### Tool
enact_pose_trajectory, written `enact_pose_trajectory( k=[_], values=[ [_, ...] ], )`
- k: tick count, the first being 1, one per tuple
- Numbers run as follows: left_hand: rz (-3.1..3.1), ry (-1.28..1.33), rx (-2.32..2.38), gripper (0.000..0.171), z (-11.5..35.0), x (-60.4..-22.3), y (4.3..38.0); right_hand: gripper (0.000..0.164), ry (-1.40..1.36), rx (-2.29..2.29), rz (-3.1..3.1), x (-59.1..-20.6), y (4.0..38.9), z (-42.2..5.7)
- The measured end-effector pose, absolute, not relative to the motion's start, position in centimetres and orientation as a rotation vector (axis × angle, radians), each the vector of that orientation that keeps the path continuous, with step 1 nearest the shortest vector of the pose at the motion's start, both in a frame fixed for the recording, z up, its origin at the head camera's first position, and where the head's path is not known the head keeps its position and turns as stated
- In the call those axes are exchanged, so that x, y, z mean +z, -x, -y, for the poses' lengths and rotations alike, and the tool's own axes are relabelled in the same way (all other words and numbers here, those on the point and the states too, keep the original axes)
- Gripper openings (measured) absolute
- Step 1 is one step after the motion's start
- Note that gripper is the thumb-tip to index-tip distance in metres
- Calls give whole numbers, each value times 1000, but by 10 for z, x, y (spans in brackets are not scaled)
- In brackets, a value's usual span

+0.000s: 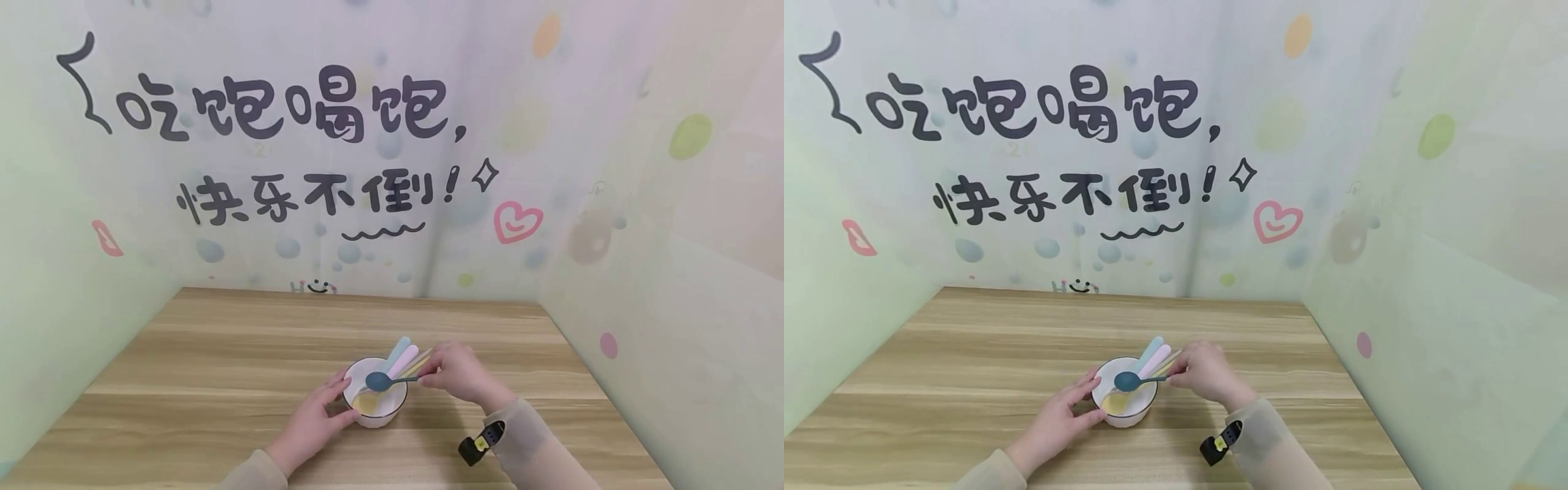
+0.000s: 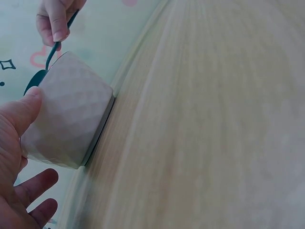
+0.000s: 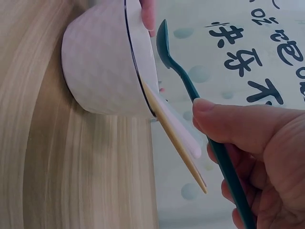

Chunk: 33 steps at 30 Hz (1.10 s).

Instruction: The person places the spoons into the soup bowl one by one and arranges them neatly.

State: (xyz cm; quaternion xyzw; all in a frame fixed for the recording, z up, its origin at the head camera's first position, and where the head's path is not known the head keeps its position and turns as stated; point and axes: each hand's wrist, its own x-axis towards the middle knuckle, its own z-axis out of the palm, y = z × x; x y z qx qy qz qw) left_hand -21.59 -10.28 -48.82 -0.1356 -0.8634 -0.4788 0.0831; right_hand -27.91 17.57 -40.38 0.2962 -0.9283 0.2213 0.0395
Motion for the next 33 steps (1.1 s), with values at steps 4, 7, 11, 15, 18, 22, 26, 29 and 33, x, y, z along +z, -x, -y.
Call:
enact_pose_trajectory(
  k=[4, 7, 11, 15, 18, 22, 26, 29, 33],
  values=[
    [2564, 415, -1429, 65, 103, -489, 216, 4, -986, 635, 2831, -404, 279, -172],
    [2564, 416, -1431, 66, 103, -489, 216, 4, -1033, 593, 2818, -404, 279, -170],
    [2585, 404, -1429, 67, 104, -489, 217, 3, -1080, 541, 2814, -404, 279, -167],
    [2599, 403, -1413, 68, 104, -489, 217, 3, -1115, 506, 2814, -403, 279, -165],
    [2596, 407, -1412, 68, 104, -489, 217, 4, -1127, 481, 2813, -403, 278, -163],
    [2583, 408, -1432, 67, 104, -489, 216, 4, -1126, 435, 2814, -402, 278, -160],
    [2579, 408, -1439, 66, 104, -489, 216, 5, -1122, 391, 2809, -403, 279, -158],
    [2585, 409, -1427, 66, 104, -489, 217, 5, -1122, 363, 2799, -403, 280, -156],
    [2592, 408, -1411, 67, 104, -489, 217, 6, -1127, 303, 2773, -402, 280, -153]
  ],
)
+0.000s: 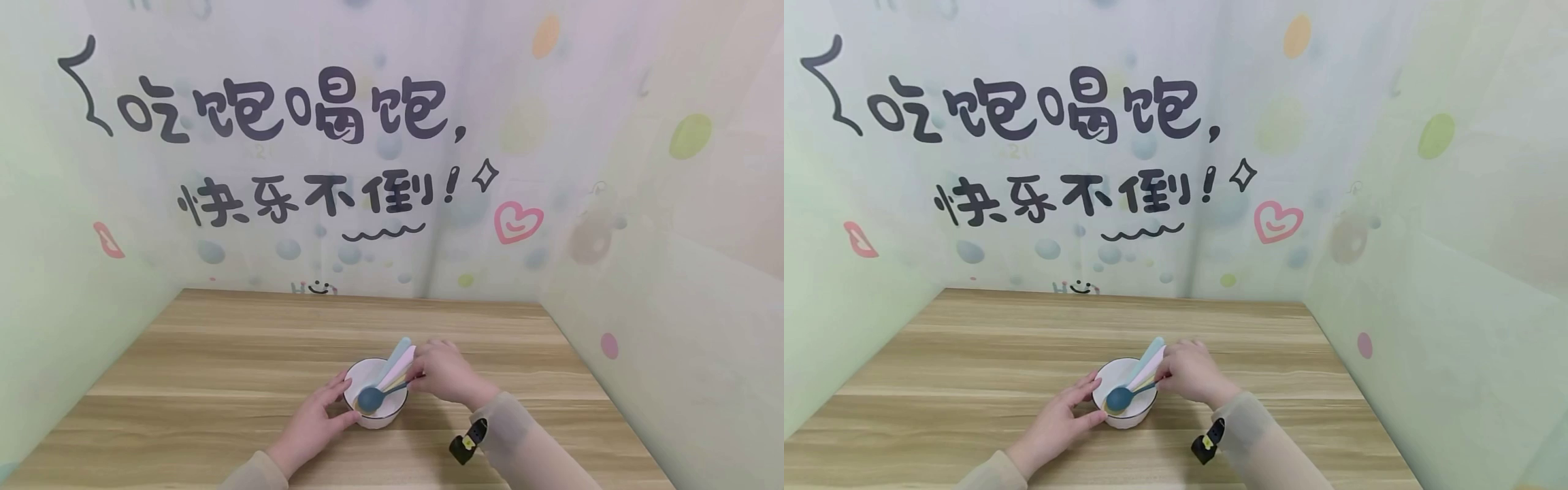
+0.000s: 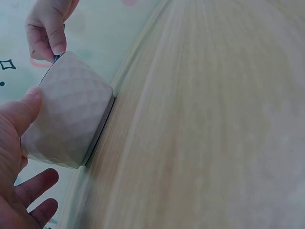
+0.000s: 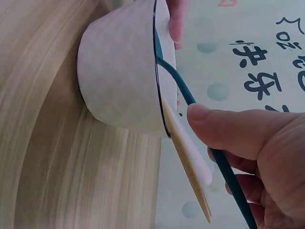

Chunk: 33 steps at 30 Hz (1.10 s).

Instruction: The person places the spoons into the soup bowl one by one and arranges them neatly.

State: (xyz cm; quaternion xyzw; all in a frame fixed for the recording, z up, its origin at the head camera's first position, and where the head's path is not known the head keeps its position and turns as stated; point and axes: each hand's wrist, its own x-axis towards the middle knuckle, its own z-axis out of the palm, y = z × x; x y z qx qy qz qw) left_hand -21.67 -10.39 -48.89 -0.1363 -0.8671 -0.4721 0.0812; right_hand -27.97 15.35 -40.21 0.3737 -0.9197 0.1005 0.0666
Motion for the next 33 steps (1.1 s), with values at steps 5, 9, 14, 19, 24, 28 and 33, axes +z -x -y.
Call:
enact_pose_trajectory(
  k=[5, 9, 14, 19, 24, 28, 33],
  values=[
    [2602, 406, -1403, 68, 104, -489, 217, 7, -1144, 214, 2717, -403, 280, -150],
    [2600, 406, -1414, 68, 104, -489, 217, 6, -1147, 151, 2695, -406, 280, -148],
    [2593, 406, -1428, 68, 104, -490, 217, 6, -1144, 113, 2689, -408, 280, -144],
    [2589, 413, -1421, 68, 104, -491, 218, 6, -1139, 115, 2692, -410, 280, -143],
    [2588, 403, -1423, 68, 104, -491, 217, 6, -1129, 112, 2704, -411, 279, -142],
    [2593, 404, -1423, 68, 104, -490, 217, 6, -1122, 111, 2718, -410, 279, -142],
    [2602, 413, -1419, 69, 104, -490, 217, 6, -1116, 119, 2734, -409, 279, -141]
  ],
)
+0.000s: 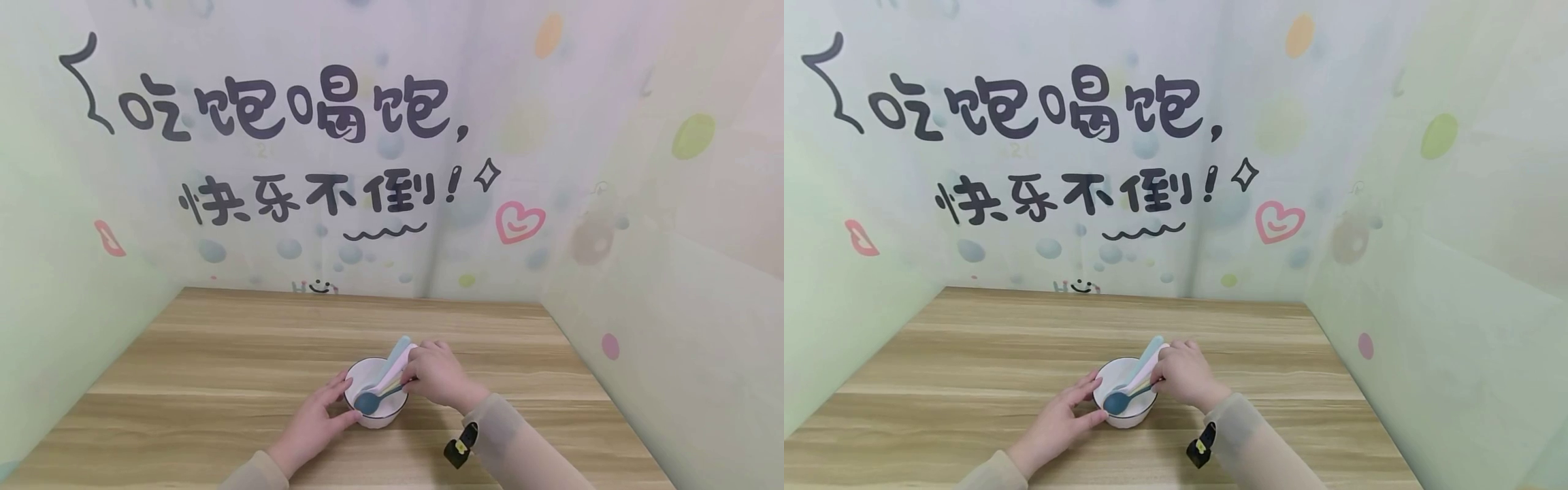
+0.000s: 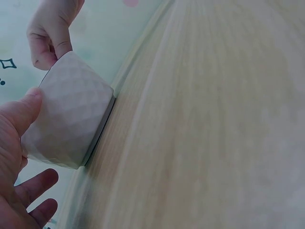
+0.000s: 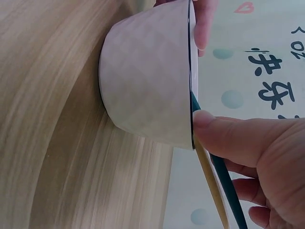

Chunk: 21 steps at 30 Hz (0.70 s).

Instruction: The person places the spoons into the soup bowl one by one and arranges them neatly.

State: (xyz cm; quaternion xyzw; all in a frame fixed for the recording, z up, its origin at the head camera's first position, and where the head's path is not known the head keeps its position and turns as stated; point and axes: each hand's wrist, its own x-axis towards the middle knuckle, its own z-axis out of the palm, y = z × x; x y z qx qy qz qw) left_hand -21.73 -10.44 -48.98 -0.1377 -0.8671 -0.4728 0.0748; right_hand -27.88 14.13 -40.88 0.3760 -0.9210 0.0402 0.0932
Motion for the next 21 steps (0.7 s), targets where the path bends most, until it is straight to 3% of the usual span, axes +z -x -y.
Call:
enact_pose_trajectory(
  k=[21],
  values=[
    [2592, 418, -1426, 69, 105, -493, 219, 7, -1089, 138, 2744, -414, 282, -142]
  ],
)
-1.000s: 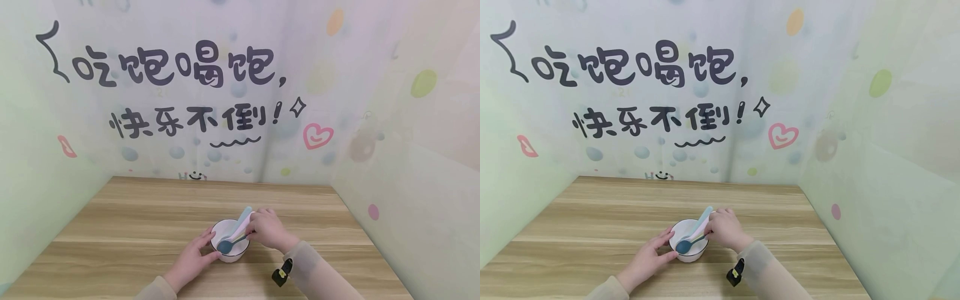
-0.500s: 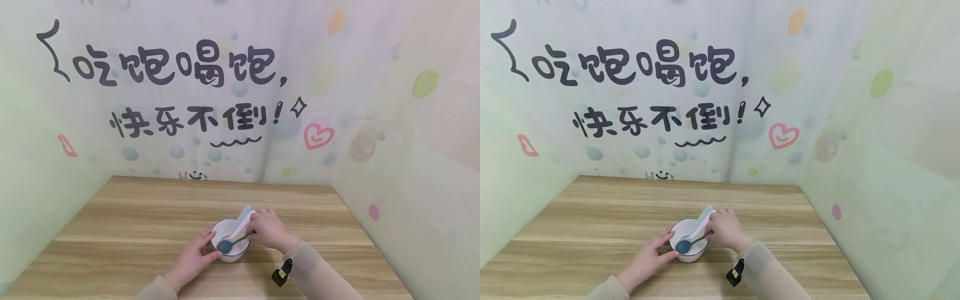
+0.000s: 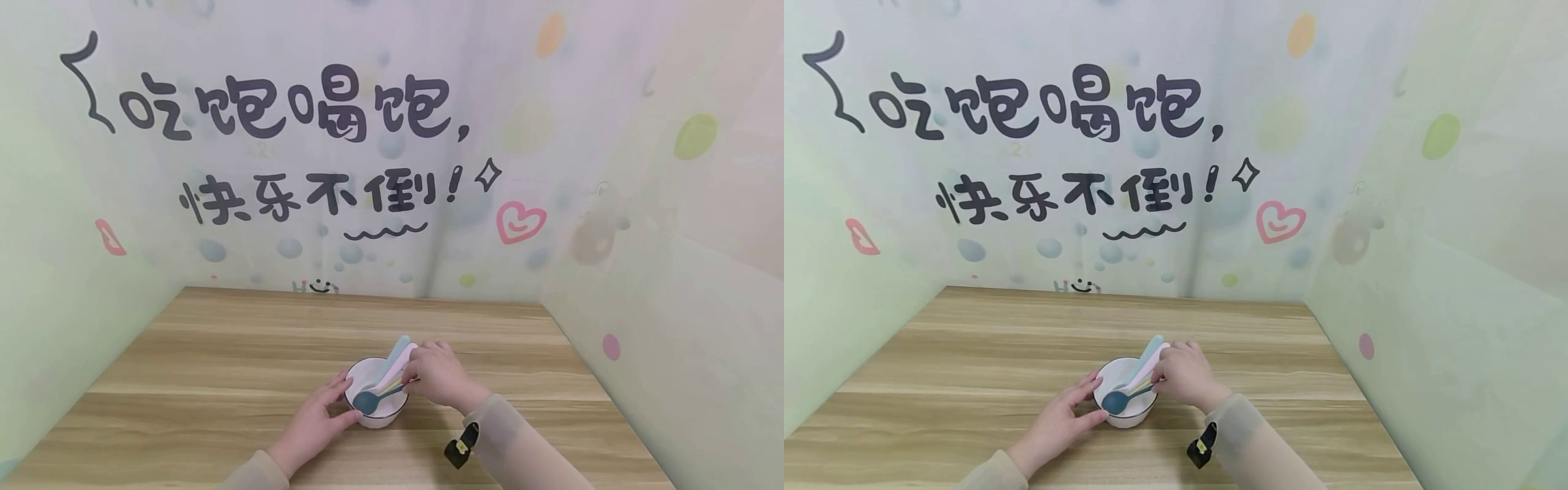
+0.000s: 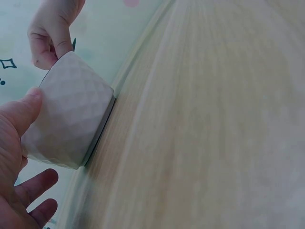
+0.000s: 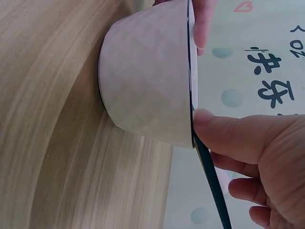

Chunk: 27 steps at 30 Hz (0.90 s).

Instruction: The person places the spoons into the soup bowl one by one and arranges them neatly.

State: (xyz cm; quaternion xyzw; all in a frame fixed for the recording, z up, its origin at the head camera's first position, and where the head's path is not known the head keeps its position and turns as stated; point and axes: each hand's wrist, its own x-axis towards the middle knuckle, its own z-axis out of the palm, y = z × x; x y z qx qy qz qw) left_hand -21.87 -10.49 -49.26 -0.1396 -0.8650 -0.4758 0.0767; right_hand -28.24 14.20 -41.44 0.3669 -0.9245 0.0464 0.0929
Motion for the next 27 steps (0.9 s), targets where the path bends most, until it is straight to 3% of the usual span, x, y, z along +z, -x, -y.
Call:
enact_pose_trajectory(
  k=[27],
  values=[
    [2593, 420, -1417, 69, 105, -493, 219, 13, -1028, 230, 2691, -416, 287, -144]
  ],
)
